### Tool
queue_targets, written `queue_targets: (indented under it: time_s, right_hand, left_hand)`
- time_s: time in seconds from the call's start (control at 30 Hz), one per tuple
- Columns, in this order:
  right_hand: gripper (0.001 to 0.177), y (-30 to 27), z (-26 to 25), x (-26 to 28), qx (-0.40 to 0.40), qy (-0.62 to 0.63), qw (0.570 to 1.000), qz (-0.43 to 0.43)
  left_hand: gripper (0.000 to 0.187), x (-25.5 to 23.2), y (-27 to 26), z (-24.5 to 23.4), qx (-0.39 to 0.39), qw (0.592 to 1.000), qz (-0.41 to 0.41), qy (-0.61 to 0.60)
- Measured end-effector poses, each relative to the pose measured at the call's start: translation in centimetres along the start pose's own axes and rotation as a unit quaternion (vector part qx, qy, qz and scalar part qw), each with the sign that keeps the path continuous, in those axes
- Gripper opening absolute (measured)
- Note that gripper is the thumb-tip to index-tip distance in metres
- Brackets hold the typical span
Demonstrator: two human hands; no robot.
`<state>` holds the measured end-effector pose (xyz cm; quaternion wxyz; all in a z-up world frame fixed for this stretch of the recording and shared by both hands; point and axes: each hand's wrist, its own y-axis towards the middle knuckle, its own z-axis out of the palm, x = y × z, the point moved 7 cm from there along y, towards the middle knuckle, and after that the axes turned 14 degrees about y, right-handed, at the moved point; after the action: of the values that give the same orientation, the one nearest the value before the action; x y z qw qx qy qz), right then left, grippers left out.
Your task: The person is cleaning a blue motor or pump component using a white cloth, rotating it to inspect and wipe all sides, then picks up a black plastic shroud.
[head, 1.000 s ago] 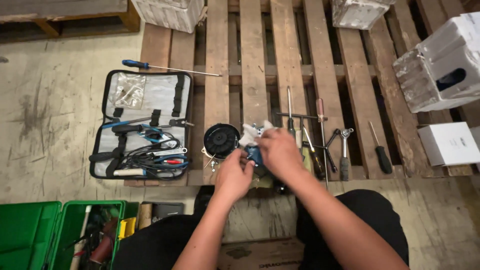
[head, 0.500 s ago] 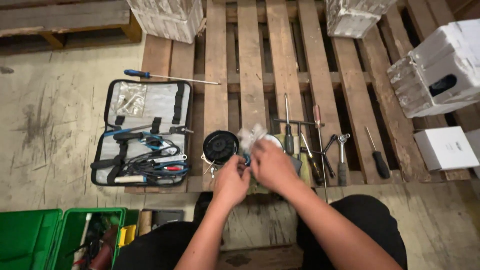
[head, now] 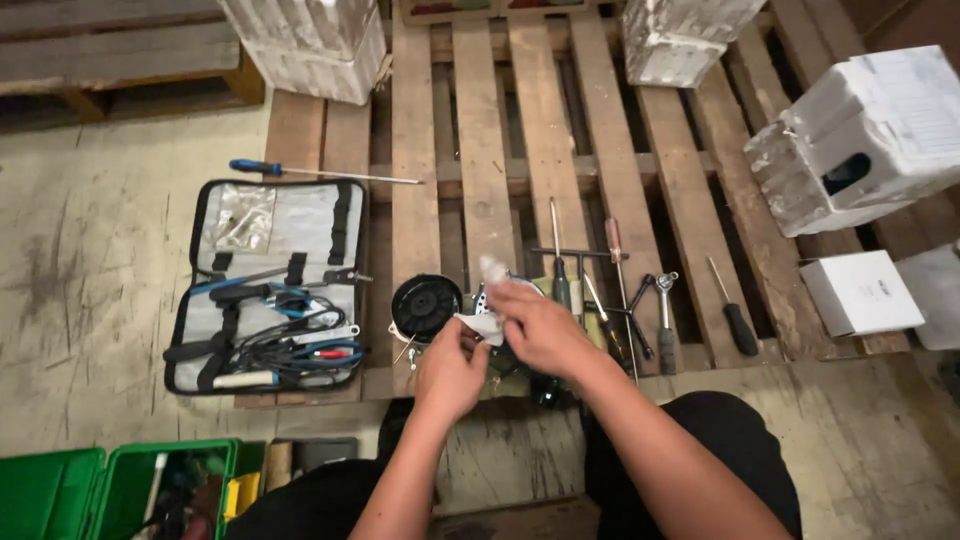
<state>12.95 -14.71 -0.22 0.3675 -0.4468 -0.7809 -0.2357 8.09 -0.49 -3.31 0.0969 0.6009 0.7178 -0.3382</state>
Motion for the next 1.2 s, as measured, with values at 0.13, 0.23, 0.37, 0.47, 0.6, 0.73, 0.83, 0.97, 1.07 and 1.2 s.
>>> queue_targets:
  time_s: [0.13, 0.23, 0.37, 0.47, 0.6, 0.73, 0.83, 0.97, 1.07, 1.2]
  right_hand:
    - [0.043, 0.4, -2.4, 0.2, -0.023, 0.007, 0.997, 0.068]
    - [0.036, 0.6, -2.0, -5.9, -0.069, -0.025, 0.989, 0.125]
    - [0.032, -1.0, -3.0, -9.6, -0.103, -0.032, 0.976, 0.189]
    - [0.042, -2.4, -4.3, -9.1, -0.147, -0.045, 0.961, 0.229]
    - [0.037, -2.9, -4.5, -7.9, -0.243, -0.010, 0.966, 0.086]
    - [0.019, -0.8, -1.3, -6.5, -0.164, -0.027, 0.986, -0.020]
    - [0.014, 1.1, -0.7, -4.8, -0.151, -0.039, 0.986, -0.066]
    - [0.012, 2.4, 0.9, -1.3, -0.067, -0.021, 0.994, -0.079]
    - [0.010, 2.7, 0.3, -3.3, -0.067, -0.099, 0.992, -0.046]
    - [0.014, 2.1, -2.2, -5.8, -0.091, -0.099, 0.990, 0.044]
  left_hand:
    - [0.030, 0.5, 0.1, 0.1, -0.004, 1.000, -0.009, -0.017]
    - [0.030, -0.1, -0.5, -0.4, -0.004, 1.000, -0.015, -0.014]
    - [0.031, 0.1, 0.1, -0.2, -0.016, 0.999, -0.021, -0.024]
    - [0.039, 0.3, 0.8, 0.1, -0.023, 0.998, -0.046, -0.037]
    - [0.048, -0.7, 1.1, -0.2, -0.036, 0.997, -0.065, -0.038]
    - [0.043, -1.2, 1.6, -0.9, -0.028, 0.997, -0.064, -0.031]
    - [0.039, -0.4, 1.8, -0.2, -0.022, 0.998, -0.056, -0.027]
    - [0.032, 0.9, 2.8, 1.1, -0.031, 0.998, -0.045, -0.023]
    - [0.035, 1.4, 2.7, 1.7, -0.032, 0.998, -0.038, -0.041]
    - [0.043, 2.1, 3.1, 2.5, -0.029, 0.998, -0.044, -0.035]
